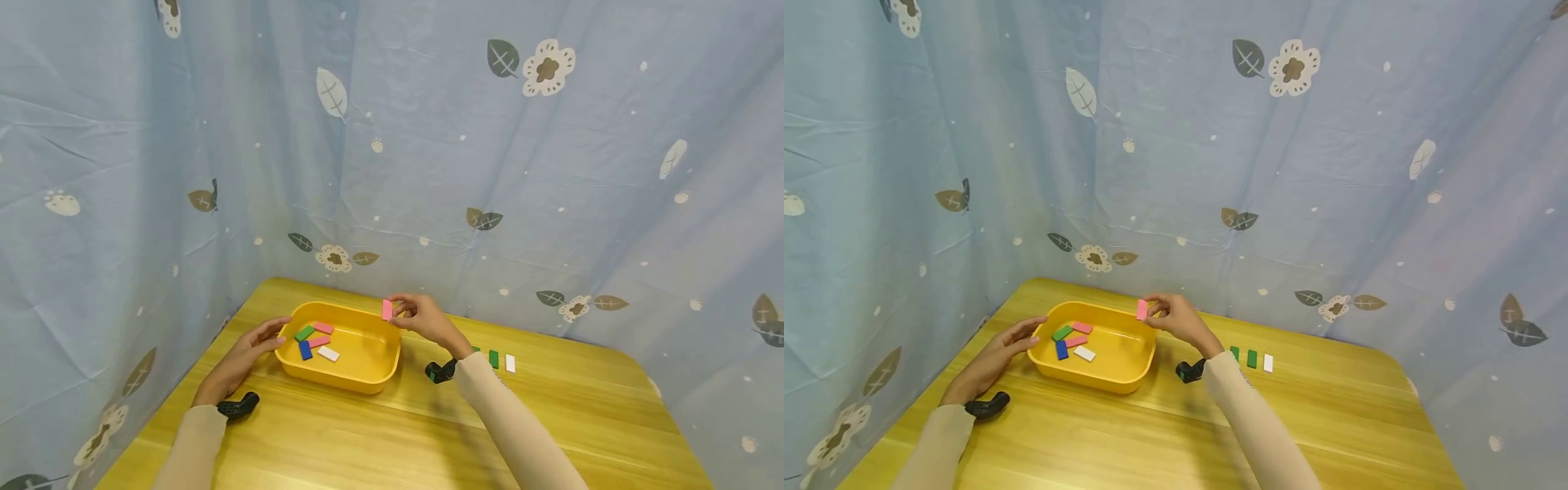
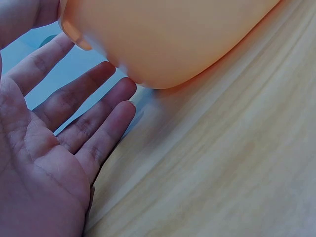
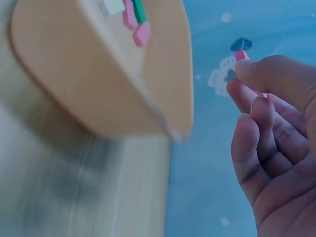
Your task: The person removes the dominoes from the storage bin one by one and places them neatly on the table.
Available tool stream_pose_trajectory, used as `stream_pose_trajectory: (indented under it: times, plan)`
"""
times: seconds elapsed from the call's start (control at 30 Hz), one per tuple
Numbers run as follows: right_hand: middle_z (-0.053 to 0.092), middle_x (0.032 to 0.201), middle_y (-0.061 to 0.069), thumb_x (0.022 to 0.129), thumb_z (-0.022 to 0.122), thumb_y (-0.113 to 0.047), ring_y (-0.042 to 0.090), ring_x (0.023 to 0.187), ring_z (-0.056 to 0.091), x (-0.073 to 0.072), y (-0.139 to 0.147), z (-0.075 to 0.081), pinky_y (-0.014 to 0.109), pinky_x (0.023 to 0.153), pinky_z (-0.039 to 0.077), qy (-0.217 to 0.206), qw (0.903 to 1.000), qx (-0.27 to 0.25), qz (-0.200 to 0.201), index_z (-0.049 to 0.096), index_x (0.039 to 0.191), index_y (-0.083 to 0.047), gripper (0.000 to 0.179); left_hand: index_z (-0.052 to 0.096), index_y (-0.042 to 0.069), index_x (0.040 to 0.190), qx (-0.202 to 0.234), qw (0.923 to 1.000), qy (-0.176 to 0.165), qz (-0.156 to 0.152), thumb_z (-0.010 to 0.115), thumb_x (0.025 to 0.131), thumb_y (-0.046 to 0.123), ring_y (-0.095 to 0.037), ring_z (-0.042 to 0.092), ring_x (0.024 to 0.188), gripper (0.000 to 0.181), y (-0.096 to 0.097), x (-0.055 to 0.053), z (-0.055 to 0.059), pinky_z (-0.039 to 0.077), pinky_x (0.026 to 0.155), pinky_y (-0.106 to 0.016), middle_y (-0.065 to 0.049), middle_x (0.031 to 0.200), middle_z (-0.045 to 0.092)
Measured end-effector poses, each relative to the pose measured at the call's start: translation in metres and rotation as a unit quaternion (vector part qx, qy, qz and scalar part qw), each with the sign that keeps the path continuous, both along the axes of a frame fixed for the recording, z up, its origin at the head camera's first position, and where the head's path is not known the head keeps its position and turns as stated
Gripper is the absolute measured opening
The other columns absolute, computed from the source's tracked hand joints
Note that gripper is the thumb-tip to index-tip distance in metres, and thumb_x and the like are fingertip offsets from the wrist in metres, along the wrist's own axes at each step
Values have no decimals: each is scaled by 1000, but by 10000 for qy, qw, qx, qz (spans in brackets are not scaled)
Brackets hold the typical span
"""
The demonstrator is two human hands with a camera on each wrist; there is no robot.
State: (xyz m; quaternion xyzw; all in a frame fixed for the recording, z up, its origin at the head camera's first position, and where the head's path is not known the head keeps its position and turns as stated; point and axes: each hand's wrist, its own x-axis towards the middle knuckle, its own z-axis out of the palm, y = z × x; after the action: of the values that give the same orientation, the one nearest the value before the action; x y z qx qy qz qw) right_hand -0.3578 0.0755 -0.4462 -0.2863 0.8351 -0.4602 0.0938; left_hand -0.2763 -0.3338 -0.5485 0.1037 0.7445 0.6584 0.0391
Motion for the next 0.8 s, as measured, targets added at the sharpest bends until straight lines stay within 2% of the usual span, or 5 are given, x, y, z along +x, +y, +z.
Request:
stream_pose_trajectory:
  times: [0.2,0.3,0.53,0.63,0.8]
  plan:
    - [74,106,-2,96,76,-24,25,75,65,6,35,1,33,69,55,197,9996,166,-152,64,139,-20,44,41,16,158,-105,9999,46,-11,60,106,32,-36,20,153,57,1,0,1,36,99,-9,-11,165,31]
    - [73,106,-2,96,76,-25,20,71,62,10,53,1,35,68,54,219,9991,234,-262,63,139,-20,45,41,16,158,-119,9999,53,-40,59,107,31,-37,20,153,57,1,0,1,36,99,-10,-12,165,30]
    - [73,107,-1,96,76,-25,37,81,65,20,95,-4,45,73,55,141,9979,324,-542,62,140,-21,46,40,16,159,-56,10000,15,-55,59,106,32,-36,18,154,58,1,1,0,34,99,-6,-12,166,29]
    - [73,108,0,96,76,-26,43,86,65,22,112,-5,42,73,56,161,9971,367,-652,61,141,-21,47,40,17,159,-54,10000,-20,-28,60,106,33,-35,18,154,58,1,1,0,34,99,-6,-12,166,29]
    - [73,108,1,95,77,-27,35,84,66,27,138,-3,37,70,55,150,9954,361,-873,62,141,-21,48,41,19,158,-81,10000,-15,6,59,107,34,-33,21,153,57,2,2,1,35,100,-8,-11,166,29]
